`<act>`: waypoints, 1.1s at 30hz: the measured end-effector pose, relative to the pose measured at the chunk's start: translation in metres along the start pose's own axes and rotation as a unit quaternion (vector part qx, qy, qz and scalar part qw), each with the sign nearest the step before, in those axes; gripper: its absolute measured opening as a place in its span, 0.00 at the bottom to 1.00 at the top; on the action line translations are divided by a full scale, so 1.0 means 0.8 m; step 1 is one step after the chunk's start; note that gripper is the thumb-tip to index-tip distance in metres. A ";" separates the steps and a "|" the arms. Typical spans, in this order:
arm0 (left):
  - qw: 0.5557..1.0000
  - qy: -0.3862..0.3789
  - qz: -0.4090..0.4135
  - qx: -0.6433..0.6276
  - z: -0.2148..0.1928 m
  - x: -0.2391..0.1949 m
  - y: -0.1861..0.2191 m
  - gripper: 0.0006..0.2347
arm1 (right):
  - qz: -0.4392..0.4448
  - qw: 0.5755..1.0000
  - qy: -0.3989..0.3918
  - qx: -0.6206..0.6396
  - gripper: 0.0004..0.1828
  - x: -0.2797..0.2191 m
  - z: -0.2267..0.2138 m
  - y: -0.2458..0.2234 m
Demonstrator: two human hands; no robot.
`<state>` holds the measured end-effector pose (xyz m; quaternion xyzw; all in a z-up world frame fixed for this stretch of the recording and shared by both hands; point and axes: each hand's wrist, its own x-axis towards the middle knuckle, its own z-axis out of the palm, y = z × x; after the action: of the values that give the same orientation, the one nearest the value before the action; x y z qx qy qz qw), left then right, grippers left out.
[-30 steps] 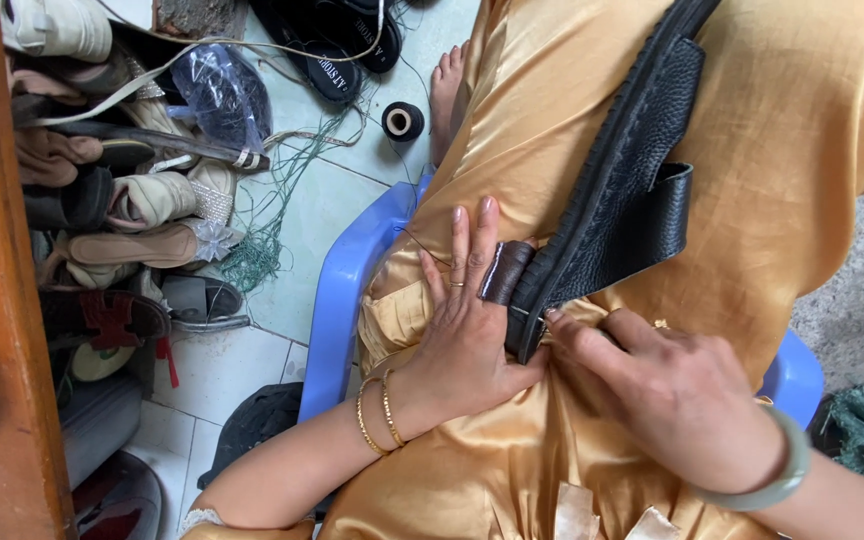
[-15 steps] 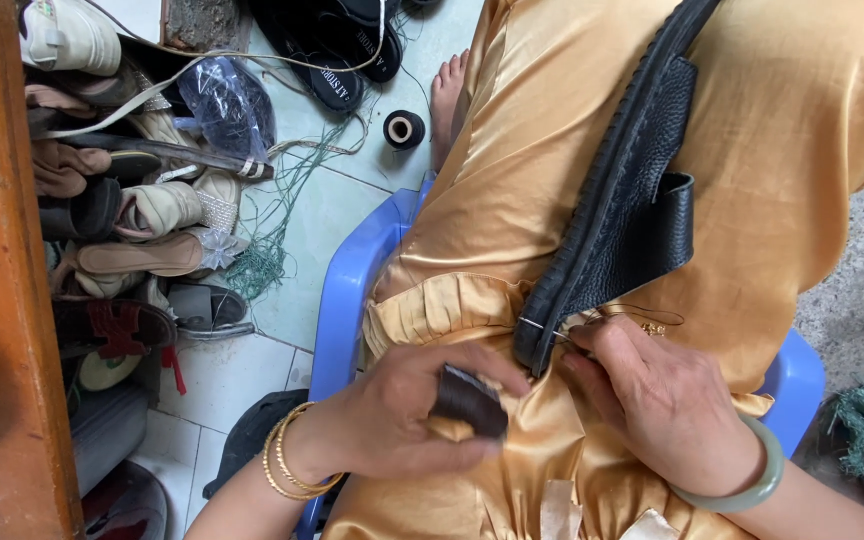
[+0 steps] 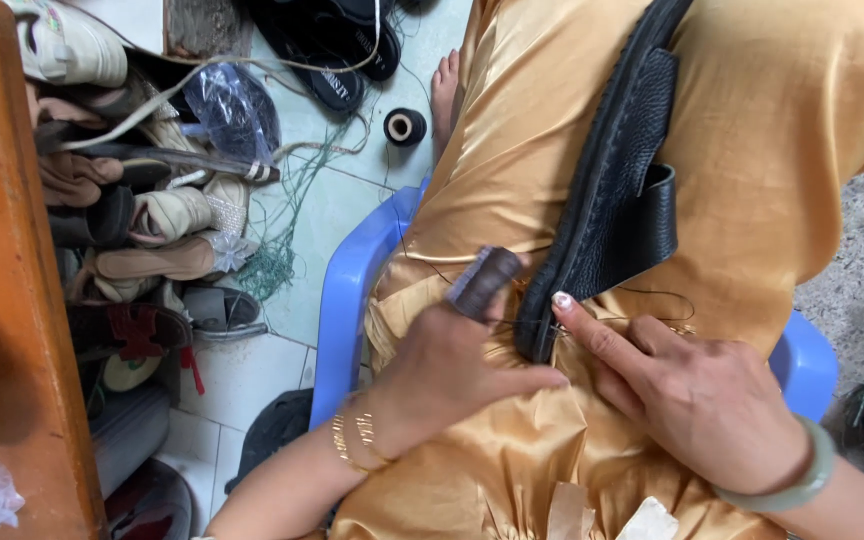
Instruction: The person sews a black slip-on shoe using a needle and thread, repeatedly inserting the needle through the sole and pulling the thread tight. The person holds the shoe on their lap and adjusts its position while continuing to stitch along the edge of the sole.
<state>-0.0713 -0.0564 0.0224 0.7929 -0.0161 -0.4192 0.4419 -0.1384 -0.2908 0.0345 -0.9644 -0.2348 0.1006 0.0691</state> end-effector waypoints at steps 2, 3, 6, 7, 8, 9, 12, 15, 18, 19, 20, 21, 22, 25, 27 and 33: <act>0.943 0.111 0.236 0.209 0.018 0.002 -0.001 0.40 | 0.062 0.980 -0.178 -0.066 0.39 -0.008 -0.015 0.010; 0.940 0.110 0.244 0.210 0.015 0.004 0.002 0.40 | 0.069 0.980 -0.175 -0.070 0.39 -0.030 -0.024 0.027; 0.938 0.131 0.243 0.207 0.015 -0.003 0.001 0.35 | 0.162 0.965 -0.166 0.119 0.40 -0.089 -0.035 0.055; 0.925 0.176 0.289 0.171 0.017 -0.005 -0.003 0.29 | 0.147 0.966 -0.118 0.179 0.35 -0.101 -0.030 0.053; 0.902 0.221 0.344 0.138 0.015 0.000 -0.005 0.23 | 0.135 0.961 -0.057 0.234 0.30 -0.110 -0.022 0.053; 0.899 0.222 0.349 0.142 0.016 -0.008 -0.010 0.23 | 0.136 0.962 -0.051 0.233 0.30 -0.093 -0.021 0.047; 0.970 0.149 0.182 -0.069 0.015 -0.031 -0.030 0.09 | -0.004 0.921 -0.248 0.301 0.13 -0.057 -0.026 0.031; 0.923 0.202 0.314 0.099 -0.002 -0.042 -0.045 0.14 | 0.086 0.886 -0.112 0.441 0.10 -0.032 -0.029 0.022; 0.966 0.080 0.206 0.136 -0.001 -0.024 -0.039 0.36 | 0.117 0.888 0.017 0.444 0.11 0.002 -0.023 0.012; 0.956 0.079 0.225 0.171 0.002 -0.019 -0.039 0.24 | 0.110 0.893 0.031 0.436 0.10 0.014 -0.023 0.007; 0.944 0.079 0.247 0.204 0.005 -0.011 -0.038 0.26 | 0.104 0.898 0.046 0.426 0.11 0.027 -0.023 0.002; 0.943 0.081 0.250 0.203 0.008 -0.015 -0.041 0.26 | 0.103 0.899 0.047 0.422 0.11 0.028 -0.014 -0.002; 0.945 0.080 0.236 0.213 0.010 -0.013 -0.041 0.25 | 0.125 0.907 0.040 0.400 0.10 0.032 -0.004 -0.004; 0.944 0.082 0.221 0.229 0.010 -0.005 -0.045 0.24 | 0.153 0.904 -0.001 0.399 0.10 0.042 0.014 -0.004; 0.948 0.075 0.206 0.231 0.006 -0.013 -0.048 0.25 | 0.162 0.886 -0.052 0.431 0.08 0.041 0.010 -0.011; 0.979 -0.144 0.012 0.147 -0.074 -0.012 -0.041 0.20 | 0.081 0.548 -0.012 0.833 0.09 0.003 -0.003 0.020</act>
<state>-0.0486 0.0082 0.0204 0.7805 -0.1502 -0.5168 0.3181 -0.1283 -0.3041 0.0338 -0.4881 0.0320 0.2682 0.8299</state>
